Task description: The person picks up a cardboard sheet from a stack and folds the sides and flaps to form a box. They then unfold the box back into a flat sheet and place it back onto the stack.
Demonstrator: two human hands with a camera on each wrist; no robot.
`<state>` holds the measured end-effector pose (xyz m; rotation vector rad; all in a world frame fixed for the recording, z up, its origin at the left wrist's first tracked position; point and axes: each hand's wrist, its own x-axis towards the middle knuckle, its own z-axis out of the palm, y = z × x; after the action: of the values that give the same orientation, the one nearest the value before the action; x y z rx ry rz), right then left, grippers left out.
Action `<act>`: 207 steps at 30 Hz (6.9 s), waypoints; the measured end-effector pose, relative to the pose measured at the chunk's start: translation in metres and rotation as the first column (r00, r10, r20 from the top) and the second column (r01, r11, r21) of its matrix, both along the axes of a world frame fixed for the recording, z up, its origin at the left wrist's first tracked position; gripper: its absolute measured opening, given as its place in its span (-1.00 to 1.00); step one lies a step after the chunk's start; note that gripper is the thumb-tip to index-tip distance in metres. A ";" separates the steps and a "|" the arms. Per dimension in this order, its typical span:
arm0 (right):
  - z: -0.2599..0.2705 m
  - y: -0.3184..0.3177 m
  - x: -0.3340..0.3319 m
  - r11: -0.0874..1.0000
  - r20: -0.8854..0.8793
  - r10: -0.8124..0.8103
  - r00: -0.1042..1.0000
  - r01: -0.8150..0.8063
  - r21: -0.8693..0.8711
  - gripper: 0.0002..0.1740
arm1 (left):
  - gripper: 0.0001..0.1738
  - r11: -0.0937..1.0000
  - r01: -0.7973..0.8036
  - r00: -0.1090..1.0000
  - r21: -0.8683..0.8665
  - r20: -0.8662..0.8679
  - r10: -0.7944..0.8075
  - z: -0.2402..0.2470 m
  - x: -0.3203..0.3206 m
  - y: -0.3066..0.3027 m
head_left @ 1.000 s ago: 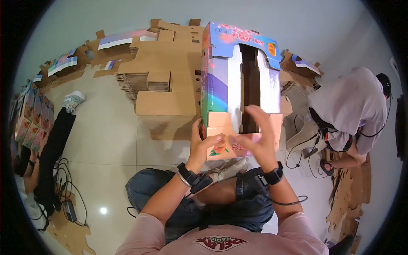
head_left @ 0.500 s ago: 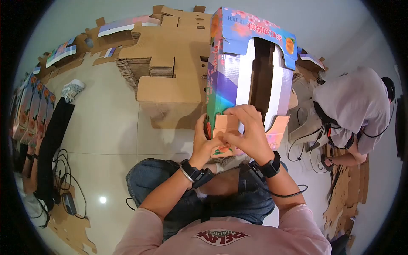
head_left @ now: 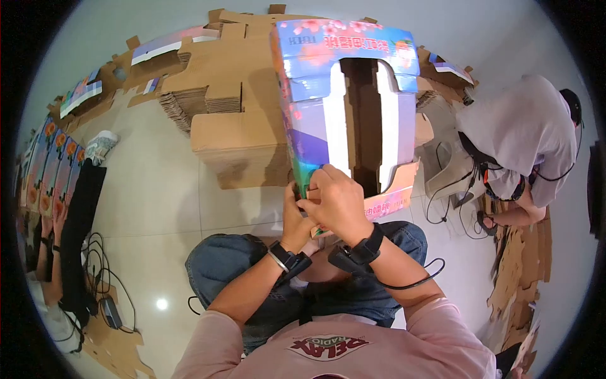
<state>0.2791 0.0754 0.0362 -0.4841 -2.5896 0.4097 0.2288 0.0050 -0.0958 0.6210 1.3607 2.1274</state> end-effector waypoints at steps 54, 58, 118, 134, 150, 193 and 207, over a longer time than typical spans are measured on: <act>-0.034 -0.023 0.037 0.998 0.109 -0.038 0.993 0.032 0.058 -0.60 | -0.21 0.925 0.004 0.977 -0.379 -0.197 -0.085 -0.019 0.038 -0.030; -0.037 -0.025 0.037 0.989 0.055 -0.028 0.998 0.036 -0.146 -0.72 | -0.17 0.914 -0.039 0.969 -0.403 -0.240 -0.065 -0.010 0.035 -0.032; -0.056 -0.013 0.183 0.798 -0.387 -0.289 0.876 -0.003 -0.602 -0.60 | -0.49 0.946 0.321 0.888 -0.052 0.363 -0.282 0.047 0.032 -0.066; -0.040 0.082 0.136 0.016 -0.359 -0.741 0.568 -0.520 -0.854 -0.07 | -0.67 0.998 0.027 0.986 -0.052 0.166 -0.018 0.113 0.084 0.021; -0.097 0.067 0.114 -0.309 -0.367 -0.443 0.818 -0.524 -0.794 -0.15 | -0.59 0.958 0.169 0.979 -0.233 0.156 -0.135 0.051 0.067 0.035; -0.076 0.105 0.137 -0.141 -0.406 -0.514 0.756 -0.541 -0.829 -0.16 | -0.27 0.779 -0.283 0.900 -0.559 -0.436 0.014 0.181 -0.157 -0.020; -0.068 0.124 0.151 -0.192 -0.412 -0.415 0.811 -0.520 -0.832 0.03 | -0.36 0.857 0.070 0.992 -0.511 0.130 -0.004 0.090 -0.152 -0.188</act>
<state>0.4305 0.1994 -0.0313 -0.5110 -0.9386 2.3530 0.0768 -0.1825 -0.0061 0.2847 1.7341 1.6271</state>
